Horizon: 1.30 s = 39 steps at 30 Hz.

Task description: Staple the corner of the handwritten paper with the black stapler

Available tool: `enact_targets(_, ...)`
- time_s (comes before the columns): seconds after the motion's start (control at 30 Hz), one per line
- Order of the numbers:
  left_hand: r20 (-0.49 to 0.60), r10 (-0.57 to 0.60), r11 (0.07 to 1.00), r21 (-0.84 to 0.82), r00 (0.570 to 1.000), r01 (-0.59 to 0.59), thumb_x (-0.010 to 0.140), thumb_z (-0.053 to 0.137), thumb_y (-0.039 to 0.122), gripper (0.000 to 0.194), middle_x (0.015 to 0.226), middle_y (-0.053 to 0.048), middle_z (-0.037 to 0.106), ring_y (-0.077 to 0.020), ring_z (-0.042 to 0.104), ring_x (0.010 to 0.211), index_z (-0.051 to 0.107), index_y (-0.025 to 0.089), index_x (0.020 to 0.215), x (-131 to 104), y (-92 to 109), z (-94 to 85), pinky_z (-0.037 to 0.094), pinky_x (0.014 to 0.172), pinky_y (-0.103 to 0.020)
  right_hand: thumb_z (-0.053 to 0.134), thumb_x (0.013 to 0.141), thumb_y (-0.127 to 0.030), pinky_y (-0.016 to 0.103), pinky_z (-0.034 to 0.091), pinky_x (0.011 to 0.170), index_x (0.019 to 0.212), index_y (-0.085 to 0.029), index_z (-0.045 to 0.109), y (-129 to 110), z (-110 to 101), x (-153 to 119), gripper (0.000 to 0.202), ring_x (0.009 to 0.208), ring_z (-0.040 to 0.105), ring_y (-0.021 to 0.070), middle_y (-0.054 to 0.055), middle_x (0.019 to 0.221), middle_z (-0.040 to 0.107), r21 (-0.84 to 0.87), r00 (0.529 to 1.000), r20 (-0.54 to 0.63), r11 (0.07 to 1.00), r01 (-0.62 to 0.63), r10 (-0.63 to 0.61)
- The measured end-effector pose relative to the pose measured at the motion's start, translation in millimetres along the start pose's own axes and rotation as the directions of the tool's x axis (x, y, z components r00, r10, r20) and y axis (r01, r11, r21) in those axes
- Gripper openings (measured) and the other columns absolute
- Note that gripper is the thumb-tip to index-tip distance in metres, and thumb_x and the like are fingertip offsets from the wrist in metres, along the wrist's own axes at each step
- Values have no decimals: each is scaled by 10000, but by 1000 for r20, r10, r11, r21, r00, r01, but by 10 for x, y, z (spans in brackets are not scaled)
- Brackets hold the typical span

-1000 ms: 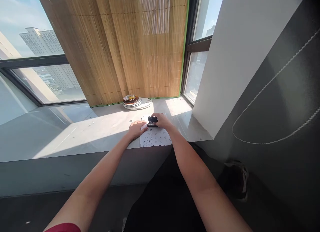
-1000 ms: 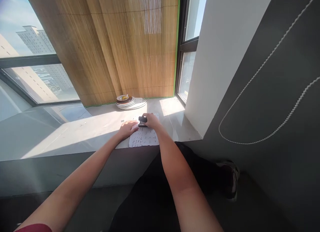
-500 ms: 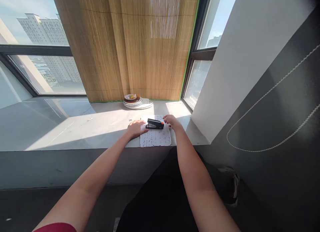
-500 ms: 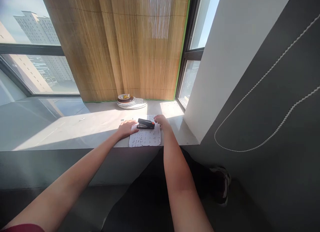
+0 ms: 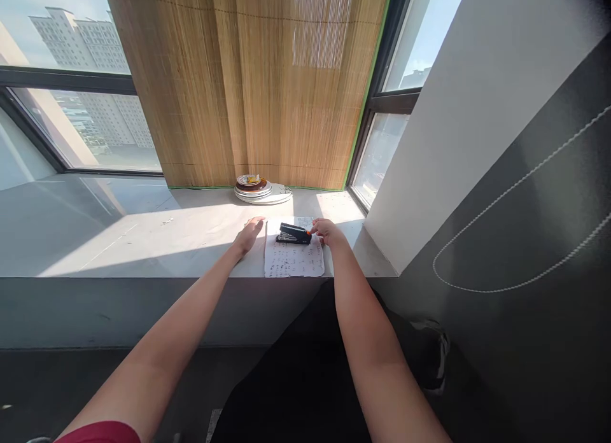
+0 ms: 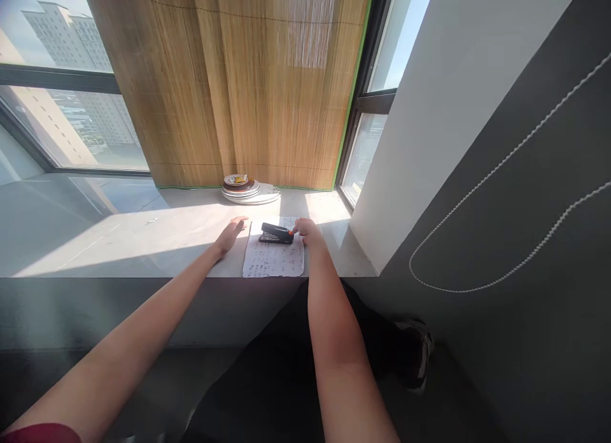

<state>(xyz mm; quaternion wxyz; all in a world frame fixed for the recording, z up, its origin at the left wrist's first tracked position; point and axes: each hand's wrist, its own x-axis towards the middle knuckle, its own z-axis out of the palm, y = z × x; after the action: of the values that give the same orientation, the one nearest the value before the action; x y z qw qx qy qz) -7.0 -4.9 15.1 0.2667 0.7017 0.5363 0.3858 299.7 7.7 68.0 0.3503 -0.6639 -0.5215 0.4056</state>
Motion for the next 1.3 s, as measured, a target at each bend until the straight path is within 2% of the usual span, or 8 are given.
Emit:
enact_targets(0.3,-18,-42,990,-138,999,39,1013,282,902,967,1683,-196,524,-374,590,1466,560,182,1596,-8,-52,22,419,1230,-476,841,682,-166,311,424,623,829,-226,681,-13,-28,-12,226,710,490,185,39,802,631,-14,996,2,996,-90,90)
enact_targets(0.5,-81,-13,976,-219,997,-5,1028,359,862,867,1602,-192,608,-359,570,1489,640,191,1500,0,-91,2,426,1238,-482,798,831,-362,280,494,747,1082,-248,730,-76,15,-127,284,981,660,211,63,1177,753,58,977,16,976,210,-212)
enact_targets(0.63,-152,-30,954,-299,988,-17,1037,545,698,661,1564,-196,636,-386,544,1519,674,181,1429,-72,-8,-85,432,1256,-526,931,746,-370,287,508,786,1046,-229,794,-72,158,-173,358,1032,703,243,79,1160,796,-112,857,266,869,482,-441)
enact_targets(0.8,-145,-160,662,-749,976,-3,1014,662,283,264,1471,-167,698,-312,674,1406,734,151,1231,-150,85,-187,552,1221,-465,922,742,-208,284,467,711,820,-216,809,-60,308,-156,138,839,704,234,19,797,767,-251,831,294,801,543,-472)
enact_targets(0.9,-42,-303,492,-862,952,119,936,606,49,377,1325,-170,776,-264,775,1251,721,114,1289,-142,112,-214,592,1199,-415,869,817,-178,288,479,760,936,-235,838,-104,348,-184,135,907,710,234,20,863,786,-249,816,232,779,575,-529)
enact_targets(0.97,33,-363,397,-899,931,187,904,541,-26,544,1269,-191,797,-264,808,1185,650,74,1427,-134,134,-224,638,1139,-392,820,889,-178,306,491,831,1025,-265,842,-148,380,-227,163,990,708,239,28,969,806,-272,751,176,701,659,-637)
enact_targets(1.13,243,-393,166,-930,887,329,1069,429,63,543,1239,-232,799,-227,841,1070,453,24,1610,-150,197,-288,699,940,-255,605,1040,-65,403,443,1043,1205,-289,820,-267,551,-377,351,1179,656,255,56,1259,820,-380,358,246,251,891,-901)
enact_targets(1.3,339,-387,95,-910,857,403,1190,270,290,499,1095,-162,799,-201,840,905,477,102,1602,-120,170,-365,727,749,-259,514,1098,-57,410,384,1076,1284,-270,787,-366,704,-480,393,1217,624,247,61,1316,810,-442,199,366,19,897,-909)
